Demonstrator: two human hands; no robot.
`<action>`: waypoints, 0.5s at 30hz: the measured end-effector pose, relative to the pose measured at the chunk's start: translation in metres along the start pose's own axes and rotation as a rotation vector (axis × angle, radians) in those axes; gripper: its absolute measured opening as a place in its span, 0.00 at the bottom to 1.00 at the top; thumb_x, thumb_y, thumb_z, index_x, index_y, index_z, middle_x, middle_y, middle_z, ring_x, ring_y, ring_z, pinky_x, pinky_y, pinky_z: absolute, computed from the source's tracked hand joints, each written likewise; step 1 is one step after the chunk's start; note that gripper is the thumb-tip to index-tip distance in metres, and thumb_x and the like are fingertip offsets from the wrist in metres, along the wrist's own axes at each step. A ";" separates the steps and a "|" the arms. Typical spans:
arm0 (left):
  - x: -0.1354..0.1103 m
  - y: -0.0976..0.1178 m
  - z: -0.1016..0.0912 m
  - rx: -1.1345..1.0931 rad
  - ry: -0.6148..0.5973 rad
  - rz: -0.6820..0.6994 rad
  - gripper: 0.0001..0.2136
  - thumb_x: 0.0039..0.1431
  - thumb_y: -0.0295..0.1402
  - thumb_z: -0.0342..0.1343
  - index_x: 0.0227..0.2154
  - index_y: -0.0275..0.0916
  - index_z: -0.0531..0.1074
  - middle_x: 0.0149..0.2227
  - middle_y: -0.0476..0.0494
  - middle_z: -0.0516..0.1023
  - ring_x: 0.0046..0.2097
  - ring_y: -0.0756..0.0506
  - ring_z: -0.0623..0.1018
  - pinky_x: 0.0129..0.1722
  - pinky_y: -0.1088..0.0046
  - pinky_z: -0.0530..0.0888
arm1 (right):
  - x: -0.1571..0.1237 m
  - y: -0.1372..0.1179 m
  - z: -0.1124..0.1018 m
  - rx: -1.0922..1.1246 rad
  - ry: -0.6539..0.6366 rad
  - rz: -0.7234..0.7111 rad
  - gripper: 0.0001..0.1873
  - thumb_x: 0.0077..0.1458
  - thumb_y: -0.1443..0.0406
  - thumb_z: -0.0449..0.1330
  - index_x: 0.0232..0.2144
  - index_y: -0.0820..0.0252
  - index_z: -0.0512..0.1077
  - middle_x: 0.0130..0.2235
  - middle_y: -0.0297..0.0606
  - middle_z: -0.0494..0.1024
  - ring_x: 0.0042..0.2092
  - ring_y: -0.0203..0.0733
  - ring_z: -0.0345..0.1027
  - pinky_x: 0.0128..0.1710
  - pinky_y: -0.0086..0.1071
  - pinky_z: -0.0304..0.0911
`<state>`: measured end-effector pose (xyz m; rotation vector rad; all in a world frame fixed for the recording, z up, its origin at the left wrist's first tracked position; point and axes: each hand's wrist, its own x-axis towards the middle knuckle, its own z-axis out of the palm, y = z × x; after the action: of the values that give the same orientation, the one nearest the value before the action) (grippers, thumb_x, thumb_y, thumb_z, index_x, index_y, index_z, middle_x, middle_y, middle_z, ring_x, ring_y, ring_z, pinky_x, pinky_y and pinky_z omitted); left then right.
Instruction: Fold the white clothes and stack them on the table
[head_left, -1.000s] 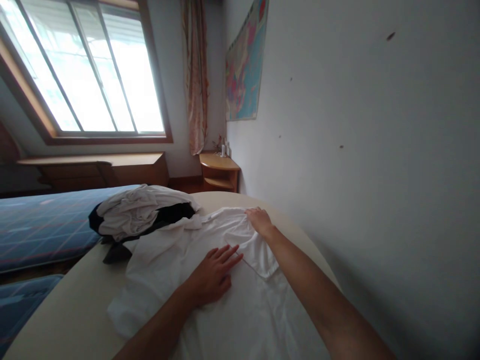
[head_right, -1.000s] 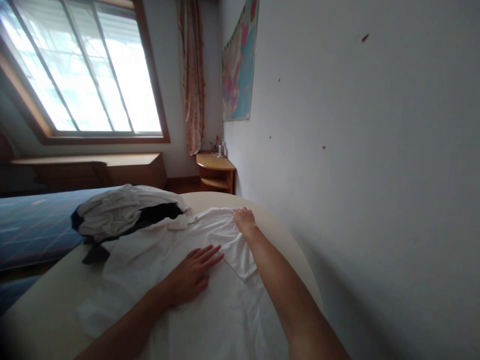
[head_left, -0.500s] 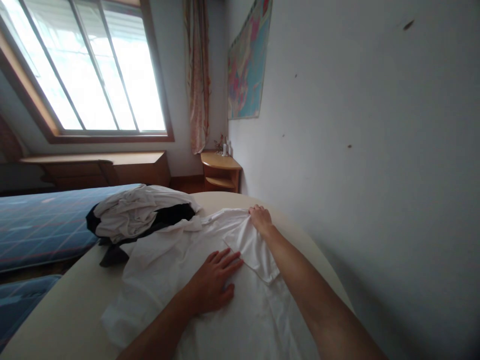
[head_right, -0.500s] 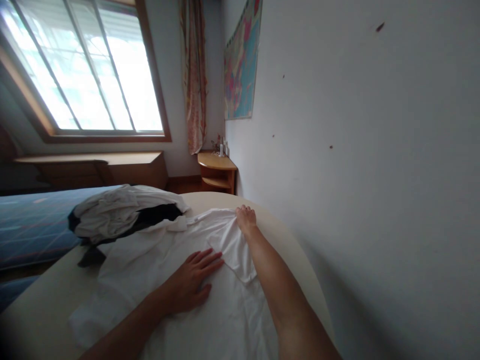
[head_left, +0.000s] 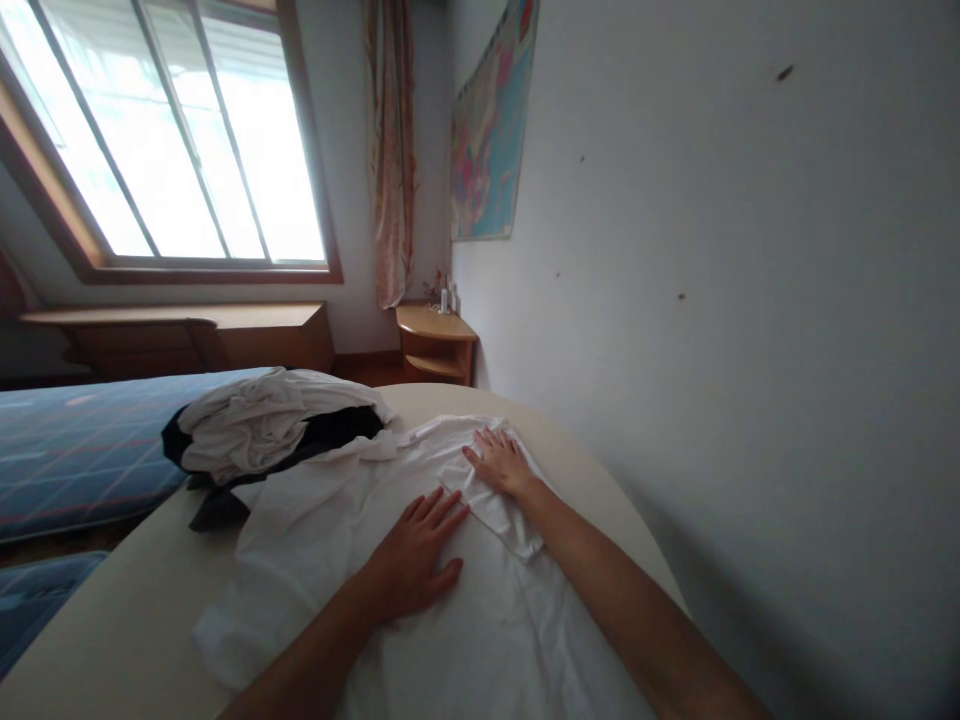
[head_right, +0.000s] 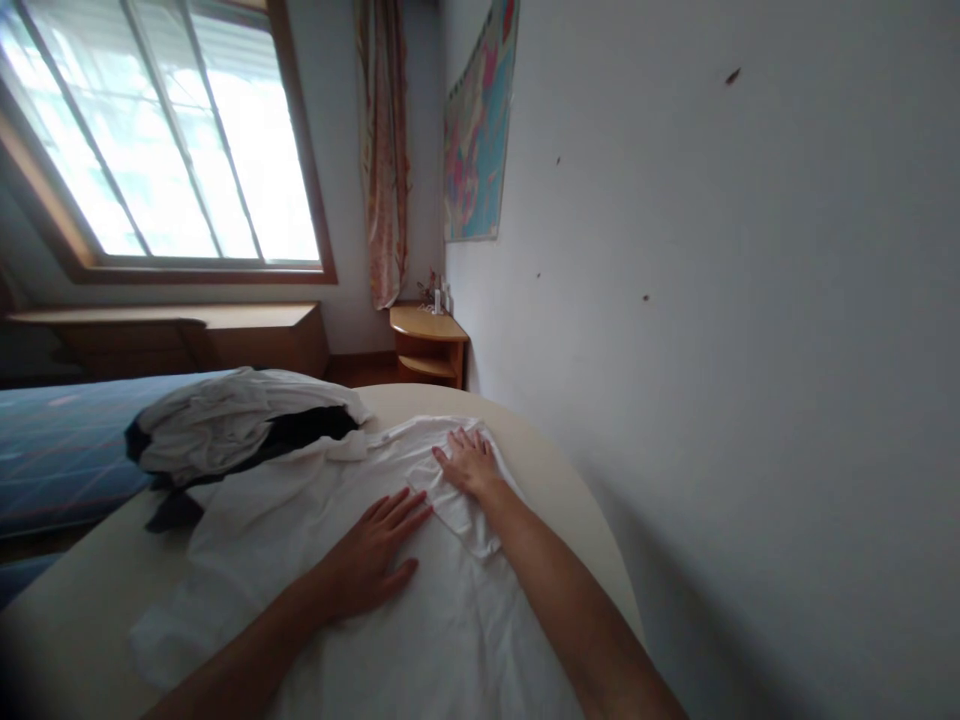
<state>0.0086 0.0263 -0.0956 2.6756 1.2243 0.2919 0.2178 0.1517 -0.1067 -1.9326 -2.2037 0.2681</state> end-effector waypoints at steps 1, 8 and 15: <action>0.000 0.000 0.000 0.005 0.001 -0.009 0.33 0.60 0.37 0.52 0.68 0.47 0.53 0.71 0.47 0.50 0.72 0.39 0.49 0.69 0.54 0.50 | 0.001 0.003 -0.002 0.006 0.025 0.001 0.41 0.65 0.42 0.36 0.70 0.59 0.49 0.72 0.43 0.45 0.72 0.53 0.34 0.67 0.49 0.33; -0.002 -0.002 0.002 0.047 -0.010 -0.099 0.30 0.63 0.41 0.50 0.68 0.52 0.54 0.72 0.48 0.48 0.72 0.35 0.47 0.68 0.49 0.49 | 0.004 0.012 -0.005 -0.025 0.005 0.032 0.43 0.63 0.40 0.42 0.70 0.58 0.50 0.72 0.44 0.44 0.72 0.53 0.33 0.68 0.50 0.32; 0.000 -0.005 0.006 0.055 0.011 -0.086 0.32 0.64 0.42 0.50 0.69 0.52 0.50 0.73 0.47 0.44 0.72 0.35 0.45 0.68 0.49 0.49 | -0.018 0.013 -0.017 0.019 0.079 -0.017 0.37 0.67 0.45 0.38 0.69 0.59 0.52 0.72 0.43 0.47 0.71 0.49 0.38 0.68 0.47 0.36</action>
<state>0.0065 0.0289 -0.1022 2.6612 1.3661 0.2649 0.2369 0.1354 -0.0945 -1.8802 -2.1588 0.2060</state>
